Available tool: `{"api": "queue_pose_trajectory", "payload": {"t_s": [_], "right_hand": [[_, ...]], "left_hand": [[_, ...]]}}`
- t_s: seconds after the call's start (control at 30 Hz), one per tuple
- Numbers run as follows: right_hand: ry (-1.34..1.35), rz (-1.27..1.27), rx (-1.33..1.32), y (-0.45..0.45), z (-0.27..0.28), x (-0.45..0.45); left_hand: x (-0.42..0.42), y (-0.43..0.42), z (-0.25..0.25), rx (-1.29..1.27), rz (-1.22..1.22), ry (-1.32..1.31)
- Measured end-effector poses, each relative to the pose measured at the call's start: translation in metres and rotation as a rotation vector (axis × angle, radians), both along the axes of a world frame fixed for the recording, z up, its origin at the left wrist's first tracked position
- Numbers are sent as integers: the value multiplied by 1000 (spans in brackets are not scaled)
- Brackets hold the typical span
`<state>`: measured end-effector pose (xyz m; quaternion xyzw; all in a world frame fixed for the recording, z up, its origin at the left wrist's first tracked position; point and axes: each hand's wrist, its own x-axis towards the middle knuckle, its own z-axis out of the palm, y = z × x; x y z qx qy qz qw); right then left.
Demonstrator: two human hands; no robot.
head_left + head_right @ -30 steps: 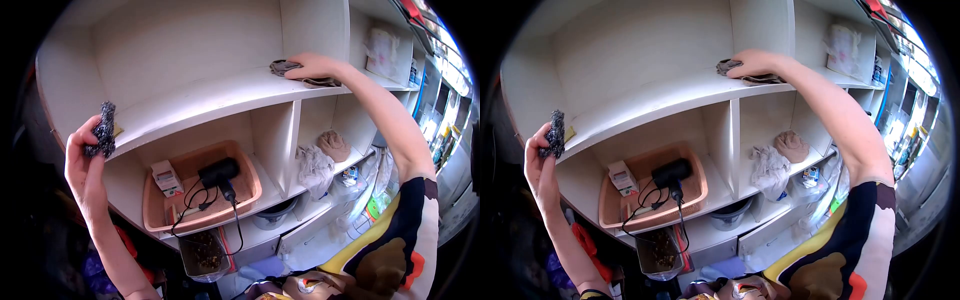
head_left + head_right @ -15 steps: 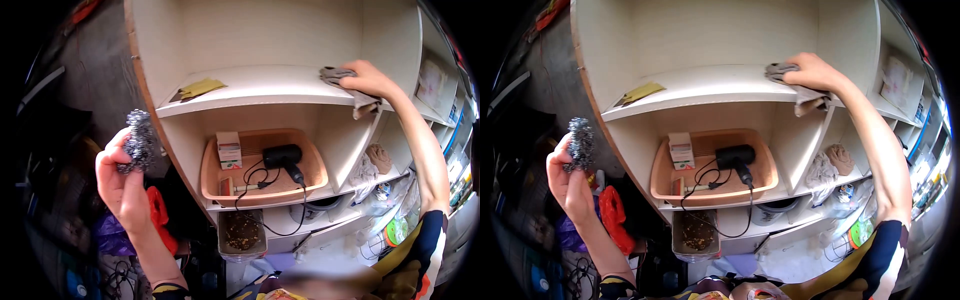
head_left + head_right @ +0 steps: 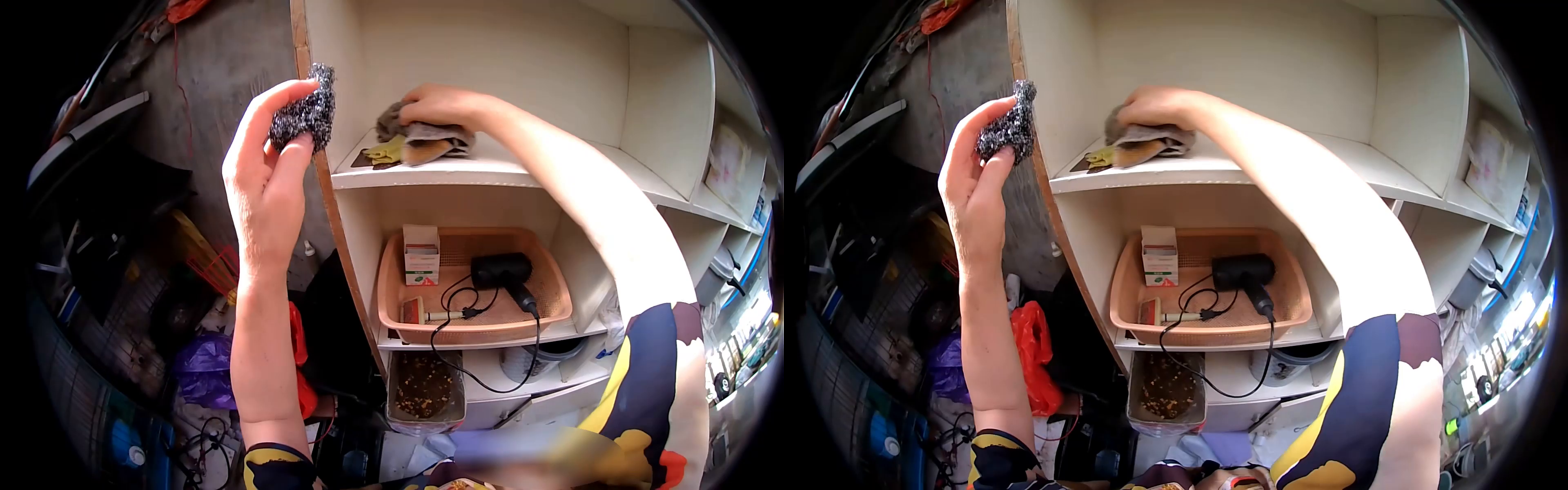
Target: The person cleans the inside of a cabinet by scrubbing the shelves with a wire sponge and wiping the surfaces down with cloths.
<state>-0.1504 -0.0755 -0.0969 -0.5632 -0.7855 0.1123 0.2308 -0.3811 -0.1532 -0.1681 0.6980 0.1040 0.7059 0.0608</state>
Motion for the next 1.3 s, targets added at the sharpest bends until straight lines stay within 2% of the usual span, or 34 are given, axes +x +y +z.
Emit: {"api": "queue_pose_trajectory", "payload": {"t_s": [0.1,0.17,0.23,0.27,0.33,0.43,0.6,0.73,0.9,1.0,1.13,1.3], "right_hand": [[36,121,-55,2,-7,-40],[-160,345,-91,15,-10,-52],[-368,112,-33,-28,-4,-68],[-347,97,44,-31,-10,-66],[-316,228,59,-17,-15,-66],[-275,216,315,-33,-26,-47],[-243,235,247,-49,-21,31],[-209,-68,125,-54,-20,150],[-334,-634,154,-102,-25,306],[-301,-722,96,-143,-27,338],[-295,-663,100,-190,-23,327],[-341,-628,167,-217,-24,317]], "left_hand": [[2,0,-11,9,-43,-57],[3,-1,-15,28,32,-59],[7,3,-16,27,43,-104],[21,8,-14,16,-42,-101],[14,6,-18,6,-93,-125],[31,12,-20,47,-126,-118],[65,10,-18,17,-170,-130],[71,21,-23,8,-145,-72],[78,25,-30,25,-151,-67],[90,23,-36,17,-238,-113],[107,24,-49,8,-308,-119],[108,20,-65,18,-439,-272]]}}
